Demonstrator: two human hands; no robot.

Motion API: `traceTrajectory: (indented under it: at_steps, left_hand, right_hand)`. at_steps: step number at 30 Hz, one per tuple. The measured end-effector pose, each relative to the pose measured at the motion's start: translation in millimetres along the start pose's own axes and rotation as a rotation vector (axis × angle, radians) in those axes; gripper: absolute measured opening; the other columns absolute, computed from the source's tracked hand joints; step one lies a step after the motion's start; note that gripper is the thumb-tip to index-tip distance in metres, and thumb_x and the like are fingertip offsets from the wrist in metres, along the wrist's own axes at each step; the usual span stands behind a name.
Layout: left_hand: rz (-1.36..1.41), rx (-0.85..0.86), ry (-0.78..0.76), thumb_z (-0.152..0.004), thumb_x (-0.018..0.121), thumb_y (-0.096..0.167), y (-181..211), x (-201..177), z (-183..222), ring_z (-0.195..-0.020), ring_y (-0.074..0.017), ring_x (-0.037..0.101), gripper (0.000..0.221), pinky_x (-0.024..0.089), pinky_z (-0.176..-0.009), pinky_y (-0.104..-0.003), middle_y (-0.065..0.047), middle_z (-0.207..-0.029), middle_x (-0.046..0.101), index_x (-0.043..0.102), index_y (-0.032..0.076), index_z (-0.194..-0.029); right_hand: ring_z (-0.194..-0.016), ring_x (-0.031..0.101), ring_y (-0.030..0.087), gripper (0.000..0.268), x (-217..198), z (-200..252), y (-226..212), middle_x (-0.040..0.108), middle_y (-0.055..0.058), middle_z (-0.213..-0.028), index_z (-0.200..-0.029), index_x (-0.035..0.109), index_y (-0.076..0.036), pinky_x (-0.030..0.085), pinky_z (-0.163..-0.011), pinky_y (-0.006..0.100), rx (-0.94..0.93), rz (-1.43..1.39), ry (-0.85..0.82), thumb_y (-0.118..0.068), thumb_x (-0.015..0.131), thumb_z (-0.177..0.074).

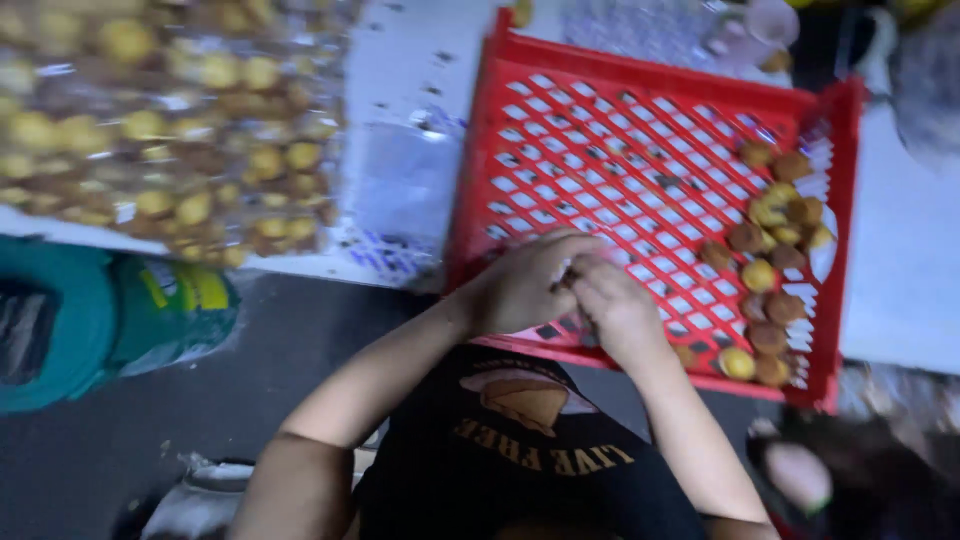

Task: Packing small baked bread rolls from a red plastic crate into clear plastic bags.

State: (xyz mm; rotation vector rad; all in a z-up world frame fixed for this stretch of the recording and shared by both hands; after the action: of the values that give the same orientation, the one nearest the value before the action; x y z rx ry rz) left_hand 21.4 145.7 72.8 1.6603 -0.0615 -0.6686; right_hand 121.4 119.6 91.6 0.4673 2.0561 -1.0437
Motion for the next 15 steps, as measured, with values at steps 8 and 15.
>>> traceTrajectory:
  at_steps: [8, 15]
  left_hand:
    - [-0.164, -0.083, 0.174, -0.081, 0.057, 0.015, -42.2, -94.4, 1.1, -0.075, -0.0295, 0.075, 0.027, 0.058, -0.071, -0.039, -0.004, -0.067, 0.073, 0.080, 0.028, -0.087]
    - [-0.321, 0.303, 0.260, -0.096, 0.070, 0.017, -4.9, -143.0, 49.8, -0.064, -0.0112, 0.064, 0.011, 0.057, -0.056, -0.025, 0.000, -0.081, 0.068, 0.072, 0.010, -0.088]
  right_hand:
    - [-0.068, 0.073, 0.030, 0.038, 5.9, -78.3, -47.7, 0.069, 0.009, -0.066, -0.116, 0.071, -0.012, 0.057, -0.062, 0.044, -0.062, 0.322, -0.139, -0.042, 0.074, -0.093]
    - [-0.070, 0.068, 0.017, 0.012, 20.5, -105.8, -68.1, 0.078, 0.005, -0.090, -0.104, 0.076, -0.007, 0.054, -0.065, 0.030, -0.228, -0.085, -0.158, -0.007, 0.072, -0.092]
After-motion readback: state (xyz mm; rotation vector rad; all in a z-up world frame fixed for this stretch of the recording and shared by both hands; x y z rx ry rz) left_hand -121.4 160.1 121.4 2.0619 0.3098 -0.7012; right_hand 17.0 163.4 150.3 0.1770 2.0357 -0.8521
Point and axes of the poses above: each hand's wrist, its own z-axis away from the middle knuckle, its own x-axis out of the palm, y = z × x, the point moved 10 cm from there along -z, towards the middle knuckle
